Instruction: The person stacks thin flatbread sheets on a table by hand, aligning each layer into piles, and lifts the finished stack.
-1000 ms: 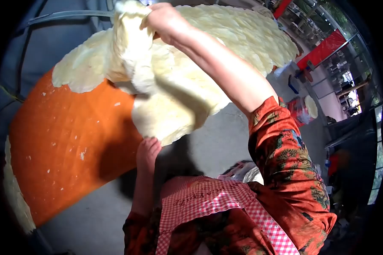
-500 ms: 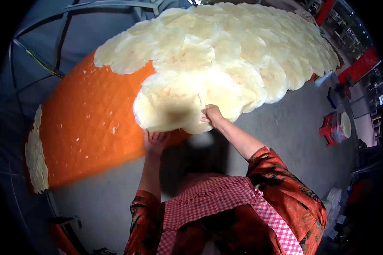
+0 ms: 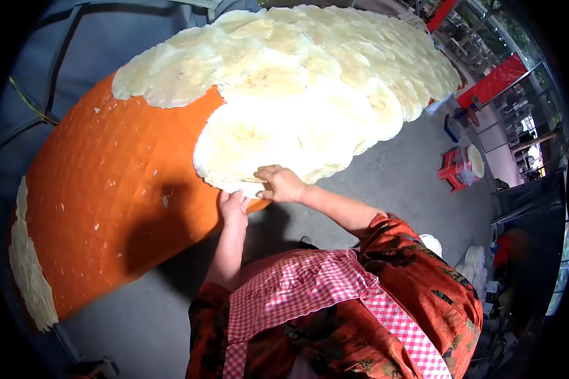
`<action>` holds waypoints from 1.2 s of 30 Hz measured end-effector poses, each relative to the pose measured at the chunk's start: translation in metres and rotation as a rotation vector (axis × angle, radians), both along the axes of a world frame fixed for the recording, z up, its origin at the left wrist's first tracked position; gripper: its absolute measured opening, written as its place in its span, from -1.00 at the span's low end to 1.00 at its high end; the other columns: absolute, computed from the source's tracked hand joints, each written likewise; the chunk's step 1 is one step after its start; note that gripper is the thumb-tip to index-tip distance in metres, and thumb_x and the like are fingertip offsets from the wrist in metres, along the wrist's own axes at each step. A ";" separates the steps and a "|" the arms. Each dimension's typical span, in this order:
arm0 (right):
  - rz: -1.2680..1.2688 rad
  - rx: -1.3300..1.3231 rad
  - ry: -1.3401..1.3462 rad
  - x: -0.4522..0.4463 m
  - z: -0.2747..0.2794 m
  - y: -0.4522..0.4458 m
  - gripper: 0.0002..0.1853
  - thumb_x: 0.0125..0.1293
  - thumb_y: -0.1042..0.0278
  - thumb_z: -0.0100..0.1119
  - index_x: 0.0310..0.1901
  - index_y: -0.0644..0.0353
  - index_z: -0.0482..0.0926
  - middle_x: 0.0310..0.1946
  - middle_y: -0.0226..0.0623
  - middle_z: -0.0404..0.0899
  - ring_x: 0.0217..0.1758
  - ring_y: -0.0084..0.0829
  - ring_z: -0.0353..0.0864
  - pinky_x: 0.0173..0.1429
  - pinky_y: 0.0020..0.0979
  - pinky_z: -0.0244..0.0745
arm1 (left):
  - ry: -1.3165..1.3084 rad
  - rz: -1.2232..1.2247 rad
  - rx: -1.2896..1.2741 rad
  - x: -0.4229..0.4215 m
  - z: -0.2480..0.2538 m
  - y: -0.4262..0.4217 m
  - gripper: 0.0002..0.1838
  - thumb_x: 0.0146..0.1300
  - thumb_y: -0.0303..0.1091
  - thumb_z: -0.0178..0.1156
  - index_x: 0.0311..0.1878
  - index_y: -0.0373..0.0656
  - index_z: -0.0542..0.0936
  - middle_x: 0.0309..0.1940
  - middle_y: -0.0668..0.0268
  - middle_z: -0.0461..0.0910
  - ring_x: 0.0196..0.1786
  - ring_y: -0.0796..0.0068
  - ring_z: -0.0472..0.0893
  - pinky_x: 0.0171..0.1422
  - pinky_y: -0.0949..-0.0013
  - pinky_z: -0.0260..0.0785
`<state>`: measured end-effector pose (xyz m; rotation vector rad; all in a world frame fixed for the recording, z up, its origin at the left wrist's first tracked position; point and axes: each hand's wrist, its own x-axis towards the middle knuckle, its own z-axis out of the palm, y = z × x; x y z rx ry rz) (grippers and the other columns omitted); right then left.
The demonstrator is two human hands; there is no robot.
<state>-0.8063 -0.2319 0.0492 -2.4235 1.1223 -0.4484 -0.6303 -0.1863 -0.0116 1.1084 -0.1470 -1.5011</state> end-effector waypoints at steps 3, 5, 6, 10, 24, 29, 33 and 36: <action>-0.030 -0.223 0.040 0.028 -0.025 0.008 -0.50 -0.02 0.37 0.28 0.05 0.22 0.54 0.00 -0.13 0.57 0.03 -0.09 0.56 0.09 -0.25 0.50 | -0.119 -0.036 -0.003 0.034 -0.008 0.002 -0.64 0.26 -0.57 0.02 0.11 -0.06 0.42 -0.02 0.33 0.52 -0.01 0.41 0.56 0.04 0.25 0.45; -0.108 -0.133 -0.019 0.041 -0.020 0.008 -0.61 0.04 0.41 0.25 -0.01 0.14 0.61 -0.23 -0.18 0.66 -0.19 -0.13 0.63 -0.08 -0.26 0.56 | -0.089 0.014 0.044 0.051 -0.002 0.007 -0.64 0.24 -0.61 0.00 0.11 -0.13 0.44 0.00 0.28 0.53 -0.03 0.38 0.58 -0.05 0.33 0.51; -0.141 -0.087 -0.017 0.046 -0.017 0.004 -0.63 0.07 0.41 0.25 -0.02 0.12 0.62 -0.27 -0.17 0.66 -0.25 -0.13 0.64 -0.12 -0.25 0.56 | -0.087 0.017 0.056 0.059 -0.011 0.009 -0.64 0.23 -0.61 -0.01 0.10 -0.13 0.44 0.00 0.27 0.53 -0.03 0.38 0.58 -0.06 0.33 0.52; -0.173 0.101 0.058 0.053 0.008 -0.034 -0.71 0.14 0.24 0.19 -0.11 0.09 0.65 -0.35 -0.05 0.64 -0.32 -0.07 0.63 -0.16 -0.18 0.53 | -0.004 -0.030 0.054 0.087 -0.029 0.014 -0.60 0.23 -0.59 -0.03 0.15 -0.13 0.40 0.01 0.23 0.52 0.00 0.29 0.58 -0.05 0.22 0.55; -0.405 0.212 -0.286 0.011 0.106 -0.160 -0.93 0.13 0.47 0.14 -0.38 0.26 0.57 -0.54 -0.15 0.57 -0.44 -0.31 0.57 -0.25 -0.23 0.48 | 0.053 -0.169 0.040 0.120 -0.026 0.021 -0.57 0.20 -0.48 -0.02 0.18 -0.17 0.31 0.10 0.11 0.47 0.15 0.07 0.52 0.13 -0.09 0.44; -0.173 -0.247 -0.033 0.045 0.209 -0.141 -0.86 0.12 0.35 0.14 -0.30 0.12 0.64 -0.38 -0.08 0.63 -0.29 -0.11 0.63 -0.14 -0.15 0.48 | 0.082 -0.172 0.055 0.121 -0.026 0.020 -0.62 0.28 -0.39 -0.01 0.16 -0.16 0.29 0.09 0.09 0.48 0.11 0.08 0.55 0.02 -0.01 0.52; -0.012 -0.327 -0.034 0.079 0.115 -0.079 -0.90 0.14 0.39 0.21 -0.36 0.23 0.59 -0.53 -0.18 0.53 -0.47 -0.34 0.53 -0.47 -0.38 0.57 | 0.108 -0.200 0.002 0.115 -0.015 0.022 -0.57 0.34 -0.32 -0.01 0.23 -0.17 0.24 0.15 0.07 0.43 0.17 0.06 0.50 0.06 -0.03 0.50; 0.043 -0.223 0.018 0.092 0.000 -0.031 -0.82 0.07 0.47 0.20 -0.27 0.33 0.57 -0.38 -0.16 0.55 -0.28 -0.31 0.54 -0.32 -0.35 0.63 | 0.187 -0.235 -0.108 0.109 0.007 0.022 -0.54 0.37 -0.32 -0.04 0.29 -0.18 0.19 0.19 0.05 0.40 0.20 0.05 0.48 0.09 -0.01 0.50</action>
